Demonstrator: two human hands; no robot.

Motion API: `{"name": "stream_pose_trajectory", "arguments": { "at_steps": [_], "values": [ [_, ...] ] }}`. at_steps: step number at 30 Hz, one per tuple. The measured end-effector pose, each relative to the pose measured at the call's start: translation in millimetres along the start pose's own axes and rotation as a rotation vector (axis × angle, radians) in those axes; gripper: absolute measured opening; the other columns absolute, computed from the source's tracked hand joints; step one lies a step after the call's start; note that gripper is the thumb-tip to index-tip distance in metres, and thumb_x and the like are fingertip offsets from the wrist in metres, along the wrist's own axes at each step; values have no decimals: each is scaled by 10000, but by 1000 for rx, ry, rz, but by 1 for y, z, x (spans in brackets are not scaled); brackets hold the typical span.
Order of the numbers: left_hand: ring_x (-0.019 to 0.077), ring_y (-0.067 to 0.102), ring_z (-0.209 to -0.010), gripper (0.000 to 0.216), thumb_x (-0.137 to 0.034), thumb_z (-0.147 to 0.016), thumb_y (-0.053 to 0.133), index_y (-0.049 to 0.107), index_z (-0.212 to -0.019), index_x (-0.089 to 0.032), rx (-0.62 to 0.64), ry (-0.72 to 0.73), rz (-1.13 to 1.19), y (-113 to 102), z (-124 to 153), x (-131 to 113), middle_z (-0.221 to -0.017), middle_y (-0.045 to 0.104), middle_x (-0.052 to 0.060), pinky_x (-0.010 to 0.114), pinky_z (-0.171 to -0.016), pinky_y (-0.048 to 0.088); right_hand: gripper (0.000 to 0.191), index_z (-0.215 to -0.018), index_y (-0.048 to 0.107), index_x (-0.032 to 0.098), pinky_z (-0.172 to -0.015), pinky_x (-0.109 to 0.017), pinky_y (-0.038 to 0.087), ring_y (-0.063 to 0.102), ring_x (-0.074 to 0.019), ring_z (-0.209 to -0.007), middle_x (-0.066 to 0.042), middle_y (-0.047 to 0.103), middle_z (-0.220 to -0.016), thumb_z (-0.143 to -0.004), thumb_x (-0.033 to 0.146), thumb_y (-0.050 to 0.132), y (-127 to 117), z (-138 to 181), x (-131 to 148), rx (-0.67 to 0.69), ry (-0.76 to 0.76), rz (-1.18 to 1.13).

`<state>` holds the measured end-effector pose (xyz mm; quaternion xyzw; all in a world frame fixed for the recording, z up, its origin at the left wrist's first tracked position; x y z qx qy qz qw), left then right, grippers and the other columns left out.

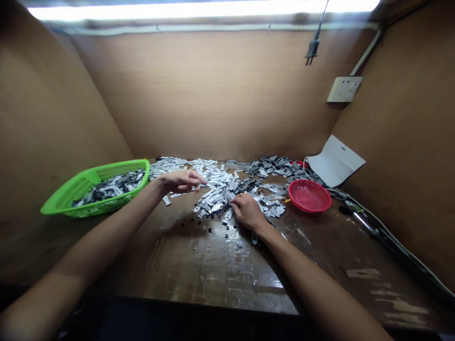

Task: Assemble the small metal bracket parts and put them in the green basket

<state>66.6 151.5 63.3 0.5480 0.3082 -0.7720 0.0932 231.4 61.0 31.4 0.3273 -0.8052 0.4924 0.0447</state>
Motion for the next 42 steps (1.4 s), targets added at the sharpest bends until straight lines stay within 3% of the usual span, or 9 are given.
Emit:
{"name": "stream_pose_trajectory", "arguments": {
  "at_steps": [5, 11, 13, 16, 18, 23, 29, 35, 42],
  "values": [
    [155, 598, -737, 304, -339, -769, 571, 663, -1006, -172, -387, 136, -604, 7, -42, -4, -874, 671, 68, 259, -677, 441, 175, -954, 644, 199, -789, -317, 416, 542, -193, -881, -67, 617, -895, -841, 201, 512, 3, 0, -2, -8, 2, -13],
    [223, 548, -930, 235, -290, -751, 586, 660, -950, -187, -518, 173, -738, 20, -37, -28, -971, 632, 85, 312, -788, 393, 194, -988, 636, 215, -801, -348, 421, 531, -204, -890, -66, 604, -915, -829, 194, 527, -8, 1, 0, -39, -17, -16],
    [193, 565, -845, 203, -328, -760, 590, 656, -889, -185, -397, 232, -717, 38, -16, -40, -896, 638, 66, 283, -732, 403, 262, -1066, 609, 232, -830, -358, 418, 516, -207, -939, -66, 597, -983, -824, 172, 529, -7, 0, 8, -19, -68, -24],
    [150, 585, -681, 247, -361, -706, 667, 654, -898, -206, 275, 254, -510, 114, 26, -34, -770, 656, 18, 230, -613, 414, 397, -1174, 549, 257, -886, -382, 400, 461, -218, -1054, -64, 539, -1169, -807, 109, 519, 3, -2, 23, 34, -158, 4],
    [146, 594, -681, 273, -316, -691, 691, 654, -946, -224, 483, 252, -458, 147, 56, -28, -810, 666, 14, 220, -602, 416, 350, -1114, 589, 255, -875, -391, 407, 444, -230, -1072, -65, 514, -1208, -800, 112, 530, 10, -3, 29, 62, -185, 35],
    [152, 578, -772, 160, -160, -771, 573, 670, -886, -217, 183, 357, -609, 144, 55, -17, -857, 646, 35, 245, -711, 404, 106, -851, 651, 207, -773, -351, 429, 508, -216, -907, -77, 591, -938, -818, 196, 551, -2, -5, 27, -21, -110, 2],
    [151, 603, -720, 243, -365, -807, 542, 613, -919, -161, -240, 85, -14, 92, 32, 15, -824, 635, 61, 270, -654, 454, 91, -903, 579, 188, -661, -278, 453, 573, -151, -724, -27, 617, -807, -832, 196, 522, -17, 1, 22, -54, 23, -332],
    [88, 588, -583, 311, -391, -731, 650, 586, -846, -110, -139, -219, 696, 113, 38, 56, -735, 627, 69, 162, -513, 441, 88, -831, 627, 195, -774, -315, 466, 586, -171, -864, -57, 633, -892, -821, 191, 540, -1, 7, 64, 152, -169, -506],
    [67, 585, -505, 239, -297, -693, 699, 622, -813, -104, 64, -351, 826, 129, 49, 68, -647, 632, 44, 115, -453, 436, 110, -854, 637, 193, -767, -303, 488, 618, -158, -819, -43, 663, -873, -832, 252, 547, 15, 14, 74, 336, -91, -656]
  ]
}}
Point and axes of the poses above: each hand's wrist, its own z-axis away from the middle knuckle, its own y-axis out of the palm, x = y × z, the point moved 9 cm from there along -z, towards the middle knuckle
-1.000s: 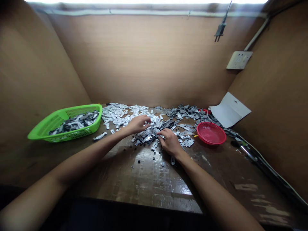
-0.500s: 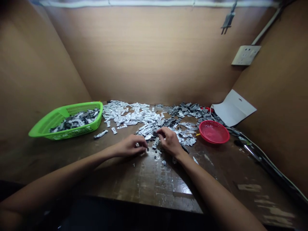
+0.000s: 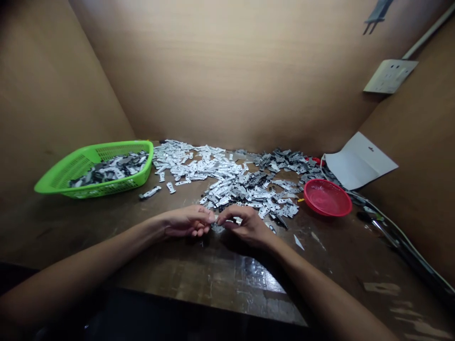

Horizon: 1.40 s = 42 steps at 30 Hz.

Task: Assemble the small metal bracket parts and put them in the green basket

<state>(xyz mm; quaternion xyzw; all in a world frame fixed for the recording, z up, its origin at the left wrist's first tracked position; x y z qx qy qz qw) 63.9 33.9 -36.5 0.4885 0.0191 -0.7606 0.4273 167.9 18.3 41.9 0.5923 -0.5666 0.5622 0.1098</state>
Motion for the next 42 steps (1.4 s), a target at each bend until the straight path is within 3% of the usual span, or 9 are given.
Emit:
{"name": "stream_pose_trajectory", "arguments": {
  "at_steps": [3, 7, 11, 16, 27, 31, 42],
  "values": [
    [62, 586, -486, 180, -232, -687, 707, 611, -751, -92, 35, 5, -29, 1, 1, 1, -622, 631, 45, 109, -453, 440, 140, -917, 641, 199, -759, -296, 483, 614, -157, -830, -44, 660, -906, -838, 256, 541, -11, -2, -13, -112, 70, 84],
    [85, 635, -597, 169, -208, -691, 698, 596, -759, -92, -81, 105, 76, -11, 0, -8, -710, 657, 73, 100, -497, 462, 147, -917, 662, 214, -764, -320, 455, 592, -178, -829, -45, 656, -878, -831, 255, 549, -38, -6, -35, -291, 155, 393],
    [97, 641, -626, 199, -239, -703, 678, 583, -782, -83, -151, 108, 128, -18, -3, -7, -778, 666, 110, 127, -540, 485, 127, -854, 680, 220, -751, -326, 431, 565, -187, -809, -47, 636, -820, -813, 277, 574, -38, -11, -52, -227, 173, 565],
    [81, 595, -522, 229, -292, -708, 655, 549, -798, -109, -125, 129, 33, -10, -5, -6, -701, 653, 83, 146, -468, 444, 145, -892, 672, 230, -716, -313, 420, 544, -193, -813, -51, 605, -829, -805, 297, 577, -32, -11, -58, -195, 226, 657],
    [116, 610, -533, 332, -444, -688, 631, 519, -765, -141, -243, 197, -289, -14, -6, -13, -703, 656, 72, 179, -452, 439, 93, -829, 634, 208, -724, -302, 407, 535, -181, -824, -45, 601, -835, -818, 263, 559, -29, -12, -61, -172, 221, 631],
    [135, 629, -560, 328, -443, -699, 620, 519, -771, -139, -228, 186, -365, -12, -7, -10, -703, 660, 76, 199, -477, 462, 101, -819, 657, 219, -735, -308, 411, 541, -187, -839, -50, 604, -832, -804, 278, 577, -27, -13, -62, -115, 225, 638],
    [113, 609, -539, 301, -414, -686, 628, 521, -751, -141, -283, 209, -277, -20, -4, -16, -708, 656, 71, 176, -461, 442, 119, -857, 644, 205, -682, -276, 452, 604, -153, -728, -13, 668, -812, -802, 242, 545, -45, -6, -41, -205, 191, 421]
  ]
}}
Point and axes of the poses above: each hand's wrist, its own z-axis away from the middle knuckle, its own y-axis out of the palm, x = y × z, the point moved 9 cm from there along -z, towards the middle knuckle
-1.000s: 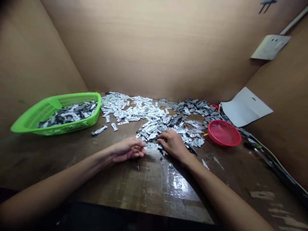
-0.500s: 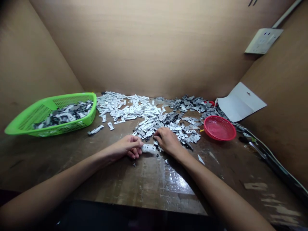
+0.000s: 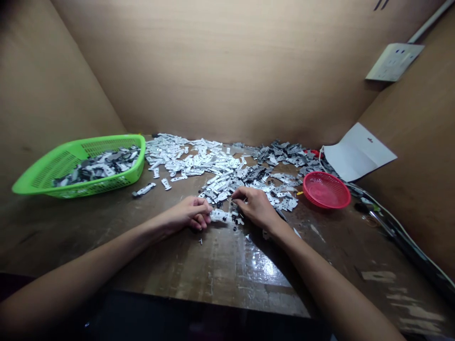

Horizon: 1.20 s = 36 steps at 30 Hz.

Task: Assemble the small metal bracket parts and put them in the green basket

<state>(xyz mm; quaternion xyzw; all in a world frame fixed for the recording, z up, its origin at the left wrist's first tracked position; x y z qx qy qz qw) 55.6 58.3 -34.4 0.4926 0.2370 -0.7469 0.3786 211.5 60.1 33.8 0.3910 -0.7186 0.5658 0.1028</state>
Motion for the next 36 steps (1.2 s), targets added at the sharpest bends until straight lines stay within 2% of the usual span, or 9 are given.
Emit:
{"name": "stream_pose_trajectory", "arguments": {
  "at_steps": [5, 11, 14, 20, 26, 30, 34, 36],
  "values": [
    [107, 604, -533, 273, -387, -693, 625, 524, -743, -139, -11, -1, 33, -2, -1, 2, -694, 650, 67, 172, -459, 436, 136, -881, 664, 226, -763, -301, 448, 613, -174, -819, -19, 680, -877, -810, 221, 548, -8, 2, 3, -19, -33, 56],
    [103, 604, -538, 275, -389, -702, 624, 520, -736, -136, -13, -5, 62, -4, -1, 2, -712, 653, 75, 178, -478, 444, 135, -833, 657, 210, -666, -279, 458, 616, -164, -714, -18, 682, -802, -808, 293, 553, -7, 4, -2, 19, 41, 17],
    [102, 603, -537, 263, -378, -708, 620, 518, -737, -137, -6, -6, 66, -4, -1, 2, -713, 653, 76, 181, -481, 443, 128, -832, 659, 206, -674, -274, 458, 614, -155, -715, -10, 678, -796, -794, 266, 552, -5, 5, -5, 33, 80, -34],
    [100, 606, -552, 248, -363, -711, 619, 516, -742, -139, 4, -16, 76, -3, 0, 2, -719, 649, 66, 182, -492, 447, 168, -880, 680, 196, -725, -285, 462, 618, -159, -774, -24, 681, -854, -779, 277, 572, 0, 5, -12, 101, 150, -215],
    [92, 596, -546, 262, -371, -704, 628, 522, -755, -137, 2, -10, 95, -4, 0, 2, -725, 647, 63, 187, -508, 457, 325, -932, 670, 158, -623, -277, 473, 601, -149, -663, -46, 668, -782, -695, 381, 668, 10, 11, -28, 156, 365, -494],
    [93, 597, -542, 269, -374, -698, 635, 526, -753, -134, 0, -10, 100, -5, -1, 2, -725, 648, 68, 189, -507, 458, 331, -906, 669, 160, -594, -265, 466, 580, -128, -612, -31, 653, -726, -670, 392, 694, 17, 15, -30, 182, 428, -665],
    [93, 599, -541, 260, -368, -707, 631, 528, -750, -133, 3, -4, 113, -5, -2, 3, -722, 648, 69, 188, -504, 460, 299, -852, 669, 154, -575, -262, 450, 560, -124, -589, -24, 639, -694, -672, 391, 691, 17, 15, -27, 156, 417, -625],
    [94, 602, -545, 256, -364, -709, 633, 532, -748, -132, -2, -4, 117, -5, -2, 3, -719, 648, 65, 184, -501, 458, 276, -835, 678, 156, -632, -280, 455, 578, -142, -651, -32, 650, -744, -678, 384, 685, 15, 13, -21, 132, 371, -555]
  ]
}}
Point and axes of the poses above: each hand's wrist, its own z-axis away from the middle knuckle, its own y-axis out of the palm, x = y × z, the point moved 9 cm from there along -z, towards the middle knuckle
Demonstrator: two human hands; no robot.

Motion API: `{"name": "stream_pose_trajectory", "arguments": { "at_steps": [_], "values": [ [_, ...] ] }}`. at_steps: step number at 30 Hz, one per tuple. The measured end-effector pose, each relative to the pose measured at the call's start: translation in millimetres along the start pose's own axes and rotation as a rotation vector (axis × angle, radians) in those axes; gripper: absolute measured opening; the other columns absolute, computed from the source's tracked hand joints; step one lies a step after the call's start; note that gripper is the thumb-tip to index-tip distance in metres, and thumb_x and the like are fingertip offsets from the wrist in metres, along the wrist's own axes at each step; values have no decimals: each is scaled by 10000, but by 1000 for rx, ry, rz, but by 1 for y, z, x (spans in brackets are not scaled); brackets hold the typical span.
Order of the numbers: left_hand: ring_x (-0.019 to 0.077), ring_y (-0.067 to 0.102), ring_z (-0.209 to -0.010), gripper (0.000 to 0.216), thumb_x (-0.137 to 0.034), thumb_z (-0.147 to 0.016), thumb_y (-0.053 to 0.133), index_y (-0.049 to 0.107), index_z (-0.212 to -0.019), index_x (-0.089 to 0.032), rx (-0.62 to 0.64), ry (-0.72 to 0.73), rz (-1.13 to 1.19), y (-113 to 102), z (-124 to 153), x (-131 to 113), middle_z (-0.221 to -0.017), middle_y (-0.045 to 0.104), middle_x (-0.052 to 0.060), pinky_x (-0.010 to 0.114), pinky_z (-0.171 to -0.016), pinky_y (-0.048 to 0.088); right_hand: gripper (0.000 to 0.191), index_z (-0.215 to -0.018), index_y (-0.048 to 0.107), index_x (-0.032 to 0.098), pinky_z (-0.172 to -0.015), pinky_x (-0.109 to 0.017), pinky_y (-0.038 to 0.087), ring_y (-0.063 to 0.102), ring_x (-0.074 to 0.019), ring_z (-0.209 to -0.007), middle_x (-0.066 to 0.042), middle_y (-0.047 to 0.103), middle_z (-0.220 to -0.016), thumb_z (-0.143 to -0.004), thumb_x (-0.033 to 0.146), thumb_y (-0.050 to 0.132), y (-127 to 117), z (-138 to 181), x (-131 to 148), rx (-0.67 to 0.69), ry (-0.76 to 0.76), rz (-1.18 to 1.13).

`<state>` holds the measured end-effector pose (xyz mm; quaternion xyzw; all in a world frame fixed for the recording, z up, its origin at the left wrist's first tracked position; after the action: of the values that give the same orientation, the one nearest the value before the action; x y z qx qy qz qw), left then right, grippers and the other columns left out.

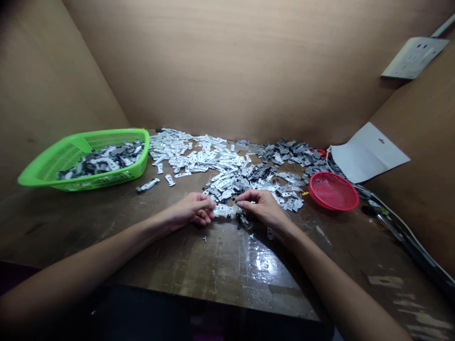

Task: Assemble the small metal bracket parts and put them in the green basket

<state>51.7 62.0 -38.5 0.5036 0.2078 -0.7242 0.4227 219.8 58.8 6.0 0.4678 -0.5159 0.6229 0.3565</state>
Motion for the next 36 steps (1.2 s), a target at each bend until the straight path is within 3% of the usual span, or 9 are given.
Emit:
{"name": "stream_pose_trajectory", "arguments": {
  "at_steps": [4, 17, 22, 25, 29, 36],
  "values": [
    [99, 609, -549, 270, -368, -699, 649, 550, -743, -121, -30, 4, 2, 0, 1, 0, -724, 657, 74, 186, -506, 464, 212, -806, 687, 169, -760, -311, 447, 598, -173, -791, -46, 659, -846, -702, 353, 667, 7, 3, 14, -37, -116, 102],
    [88, 612, -569, 286, -383, -733, 641, 580, -782, -107, -49, 46, 75, 0, 1, -1, -797, 673, 111, 168, -513, 460, 102, -815, 670, 208, -708, -295, 439, 575, -161, -782, -35, 623, -844, -776, 270, 601, 18, 13, 26, -117, -270, 323],
    [100, 620, -577, 280, -378, -729, 640, 567, -790, -115, -82, 38, 70, -5, 0, 0, -794, 672, 112, 181, -516, 468, 126, -830, 662, 202, -677, -278, 441, 577, -159, -774, -35, 624, -871, -770, 300, 612, 12, 11, 25, -115, -252, 279],
    [109, 626, -587, 271, -372, -728, 637, 560, -780, -118, -97, 42, 60, -8, -1, -1, -797, 672, 111, 193, -528, 476, 154, -848, 658, 202, -649, -277, 437, 577, -158, -740, -31, 627, -843, -792, 324, 584, -4, 8, 23, -191, -239, 302],
    [128, 638, -602, 275, -371, -709, 644, 555, -777, -121, -89, 20, 33, -7, -1, 1, -778, 672, 107, 207, -534, 485, 146, -884, 662, 213, -697, -299, 432, 569, -165, -759, -35, 621, -844, -824, 269, 540, -19, 1, 23, -290, -309, 504],
    [138, 639, -592, 298, -410, -704, 626, 554, -730, -122, -25, 15, -78, 2, 2, -2, -753, 675, 108, 187, -488, 463, 171, -951, 665, 224, -752, -328, 417, 524, -206, -881, -67, 603, -889, -823, 246, 553, 2, -18, 18, -190, -396, 863]
  ]
}}
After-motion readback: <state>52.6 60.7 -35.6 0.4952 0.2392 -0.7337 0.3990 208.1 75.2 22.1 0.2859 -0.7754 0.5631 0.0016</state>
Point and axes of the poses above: each hand's wrist, its own z-axis away from the middle knuckle, its own y-axis out of the palm, x = y × z, the point moved 9 cm from there along -z, towards the middle knuckle
